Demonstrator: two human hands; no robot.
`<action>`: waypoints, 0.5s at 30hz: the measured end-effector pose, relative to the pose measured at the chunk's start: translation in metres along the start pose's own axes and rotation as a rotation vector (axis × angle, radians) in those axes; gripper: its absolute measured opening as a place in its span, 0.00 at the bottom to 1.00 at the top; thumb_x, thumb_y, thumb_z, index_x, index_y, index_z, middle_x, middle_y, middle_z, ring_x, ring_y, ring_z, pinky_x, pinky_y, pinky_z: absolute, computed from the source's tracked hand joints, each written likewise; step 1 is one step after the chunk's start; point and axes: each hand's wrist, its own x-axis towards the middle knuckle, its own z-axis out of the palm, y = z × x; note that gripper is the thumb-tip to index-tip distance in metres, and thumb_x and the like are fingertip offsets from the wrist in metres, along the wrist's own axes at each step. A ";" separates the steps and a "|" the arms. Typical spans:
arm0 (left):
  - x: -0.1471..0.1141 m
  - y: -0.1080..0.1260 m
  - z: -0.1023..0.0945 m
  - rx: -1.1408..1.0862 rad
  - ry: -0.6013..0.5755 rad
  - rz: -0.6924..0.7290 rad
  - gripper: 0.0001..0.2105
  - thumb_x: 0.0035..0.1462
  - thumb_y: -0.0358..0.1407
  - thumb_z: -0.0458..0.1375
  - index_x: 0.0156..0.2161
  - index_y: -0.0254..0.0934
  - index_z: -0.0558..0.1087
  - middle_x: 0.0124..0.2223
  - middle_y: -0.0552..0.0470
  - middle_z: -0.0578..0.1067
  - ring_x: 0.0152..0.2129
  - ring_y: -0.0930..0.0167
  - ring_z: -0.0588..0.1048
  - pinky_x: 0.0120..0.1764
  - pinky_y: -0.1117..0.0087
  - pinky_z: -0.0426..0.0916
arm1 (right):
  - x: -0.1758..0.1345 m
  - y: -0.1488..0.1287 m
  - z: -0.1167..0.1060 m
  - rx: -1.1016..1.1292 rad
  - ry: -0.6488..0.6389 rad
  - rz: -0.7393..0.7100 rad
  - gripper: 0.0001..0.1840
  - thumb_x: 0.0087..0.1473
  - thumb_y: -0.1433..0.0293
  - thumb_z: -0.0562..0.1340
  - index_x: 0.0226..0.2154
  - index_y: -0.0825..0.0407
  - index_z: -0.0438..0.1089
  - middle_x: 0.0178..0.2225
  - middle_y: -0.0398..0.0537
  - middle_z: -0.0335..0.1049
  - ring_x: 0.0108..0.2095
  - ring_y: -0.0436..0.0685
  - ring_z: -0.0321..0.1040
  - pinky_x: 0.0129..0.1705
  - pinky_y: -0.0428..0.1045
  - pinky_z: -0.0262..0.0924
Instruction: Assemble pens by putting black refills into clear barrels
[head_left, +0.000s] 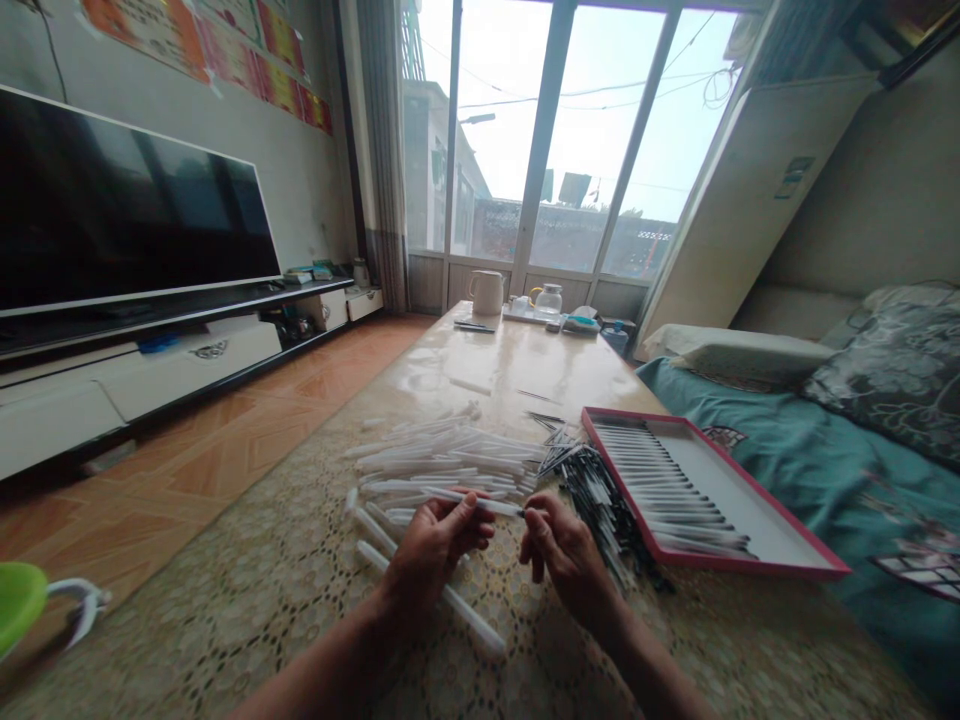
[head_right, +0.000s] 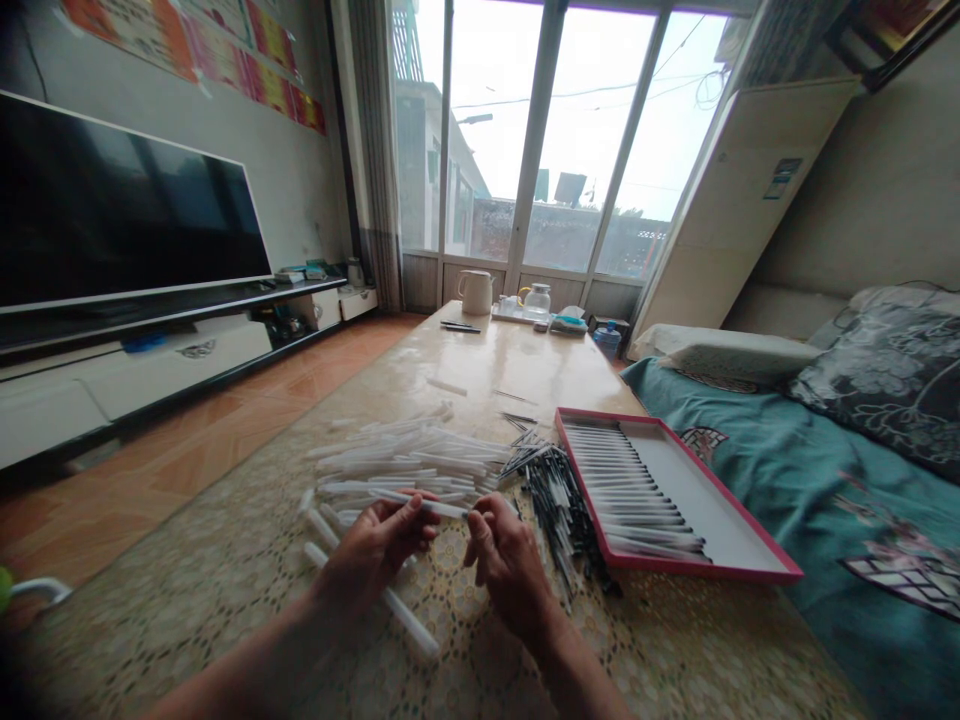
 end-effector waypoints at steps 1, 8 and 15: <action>0.000 0.000 0.000 0.000 0.009 0.001 0.13 0.44 0.39 0.66 0.33 0.31 0.76 0.26 0.49 0.78 0.20 0.75 0.74 0.25 0.76 0.67 | 0.000 0.000 0.000 0.001 -0.006 0.002 0.17 0.60 0.56 0.49 0.35 0.52 0.60 0.19 0.39 0.66 0.14 0.46 0.60 0.17 0.41 0.53; -0.001 0.002 0.003 0.002 -0.004 -0.017 0.13 0.42 0.39 0.67 0.31 0.31 0.76 0.25 0.49 0.77 0.20 0.74 0.74 0.24 0.76 0.66 | -0.001 0.000 0.001 0.000 0.010 0.003 0.22 0.60 0.54 0.46 0.25 0.51 0.59 0.19 0.41 0.66 0.15 0.46 0.60 0.17 0.41 0.54; -0.001 0.002 0.003 -0.005 0.026 -0.009 0.13 0.41 0.39 0.67 0.31 0.31 0.76 0.25 0.50 0.77 0.20 0.74 0.73 0.24 0.76 0.66 | 0.000 0.001 0.001 0.007 -0.016 0.010 0.17 0.60 0.55 0.49 0.31 0.51 0.60 0.19 0.39 0.66 0.14 0.46 0.59 0.16 0.41 0.52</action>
